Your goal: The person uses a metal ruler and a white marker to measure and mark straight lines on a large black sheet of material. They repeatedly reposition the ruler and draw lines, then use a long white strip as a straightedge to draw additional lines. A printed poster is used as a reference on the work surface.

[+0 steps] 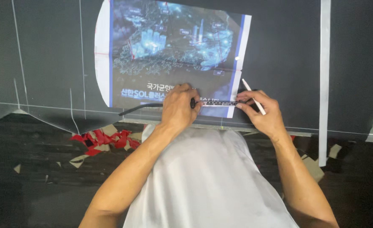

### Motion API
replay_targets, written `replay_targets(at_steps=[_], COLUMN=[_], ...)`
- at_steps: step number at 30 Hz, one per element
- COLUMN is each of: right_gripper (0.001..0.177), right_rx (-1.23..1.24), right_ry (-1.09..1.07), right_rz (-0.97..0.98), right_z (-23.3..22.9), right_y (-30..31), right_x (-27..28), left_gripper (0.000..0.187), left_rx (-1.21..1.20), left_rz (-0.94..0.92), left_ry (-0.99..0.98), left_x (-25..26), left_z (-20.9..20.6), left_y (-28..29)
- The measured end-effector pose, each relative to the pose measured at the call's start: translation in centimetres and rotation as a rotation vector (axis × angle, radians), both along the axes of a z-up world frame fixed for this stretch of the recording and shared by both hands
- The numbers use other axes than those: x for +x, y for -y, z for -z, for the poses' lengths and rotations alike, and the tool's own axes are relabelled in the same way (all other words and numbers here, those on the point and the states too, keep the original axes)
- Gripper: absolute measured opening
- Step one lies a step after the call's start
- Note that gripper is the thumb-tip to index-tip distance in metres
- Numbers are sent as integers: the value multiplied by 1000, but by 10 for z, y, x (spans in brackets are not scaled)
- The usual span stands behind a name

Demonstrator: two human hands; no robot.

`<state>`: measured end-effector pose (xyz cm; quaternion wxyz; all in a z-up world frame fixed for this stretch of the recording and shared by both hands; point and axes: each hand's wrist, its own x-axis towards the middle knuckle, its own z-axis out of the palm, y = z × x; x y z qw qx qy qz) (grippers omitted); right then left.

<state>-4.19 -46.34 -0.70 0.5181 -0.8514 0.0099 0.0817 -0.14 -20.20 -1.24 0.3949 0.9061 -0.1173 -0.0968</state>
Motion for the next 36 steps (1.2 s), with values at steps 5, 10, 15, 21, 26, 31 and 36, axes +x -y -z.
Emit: replay_targets(at_steps=[5,10,15,21,26,31,36], right_gripper=[24,21,21,22,21,22,22], right_rx=[22,15,-1,-10,76,86,69], right_ry=[16,-35,-37,26,92,98,84], right_rz=[15,24,-23,-12,-29,-24,-30], right_z=[9,7,7,14,19,22,20], right_y=[1,2,3,6,12,13,15], right_x=[-4,2,8,11,11,13,13], left_gripper=[13,18,25,20,21,14,8], left_rx=[18,2,-22,20,-19,4,21], left_rz=[2,-33,-23,-64,-91,-150,-217], left_ry=[7,22,68,41,78,111,157], left_x=[-8,-13,-8,-10,-29,-54,-66], left_z=[0,0,-1,-15,-25,-24,-21], left_y=[1,1,-14,-46,-63,-54,-46])
